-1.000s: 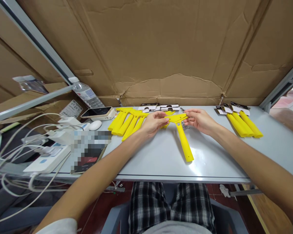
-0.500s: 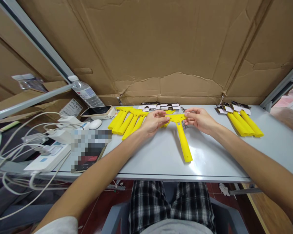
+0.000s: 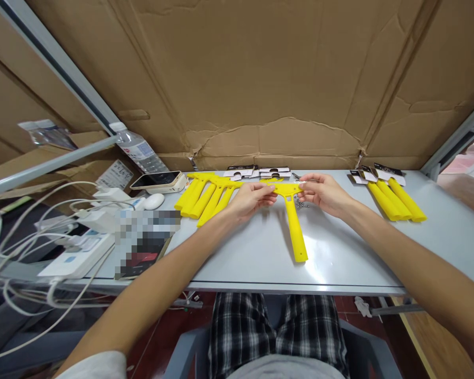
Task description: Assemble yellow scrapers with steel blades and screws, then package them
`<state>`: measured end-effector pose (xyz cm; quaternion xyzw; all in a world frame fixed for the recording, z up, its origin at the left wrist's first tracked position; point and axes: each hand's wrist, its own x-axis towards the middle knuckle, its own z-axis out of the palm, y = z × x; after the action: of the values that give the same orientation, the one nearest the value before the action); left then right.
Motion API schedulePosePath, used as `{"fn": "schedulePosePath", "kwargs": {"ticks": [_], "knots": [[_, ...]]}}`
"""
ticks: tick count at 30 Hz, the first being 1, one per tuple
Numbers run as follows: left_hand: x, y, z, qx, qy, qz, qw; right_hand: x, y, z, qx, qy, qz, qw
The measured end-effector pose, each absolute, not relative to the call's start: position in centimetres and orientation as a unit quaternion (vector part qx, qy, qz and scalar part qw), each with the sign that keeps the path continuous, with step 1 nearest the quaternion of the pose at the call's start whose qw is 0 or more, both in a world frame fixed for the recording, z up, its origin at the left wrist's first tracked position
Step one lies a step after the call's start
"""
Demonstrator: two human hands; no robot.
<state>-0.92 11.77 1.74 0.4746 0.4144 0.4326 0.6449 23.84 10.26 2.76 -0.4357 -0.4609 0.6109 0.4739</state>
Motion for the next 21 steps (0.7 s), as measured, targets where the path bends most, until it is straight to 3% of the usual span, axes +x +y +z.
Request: {"fn": "schedulePosePath", "kwargs": {"ticks": [21], "knots": [[-0.4,10.8,3.1,0.477,0.451,0.447,0.607,23.6,10.1,2.8,-0.442,-0.454,0.617,0.466]]}}
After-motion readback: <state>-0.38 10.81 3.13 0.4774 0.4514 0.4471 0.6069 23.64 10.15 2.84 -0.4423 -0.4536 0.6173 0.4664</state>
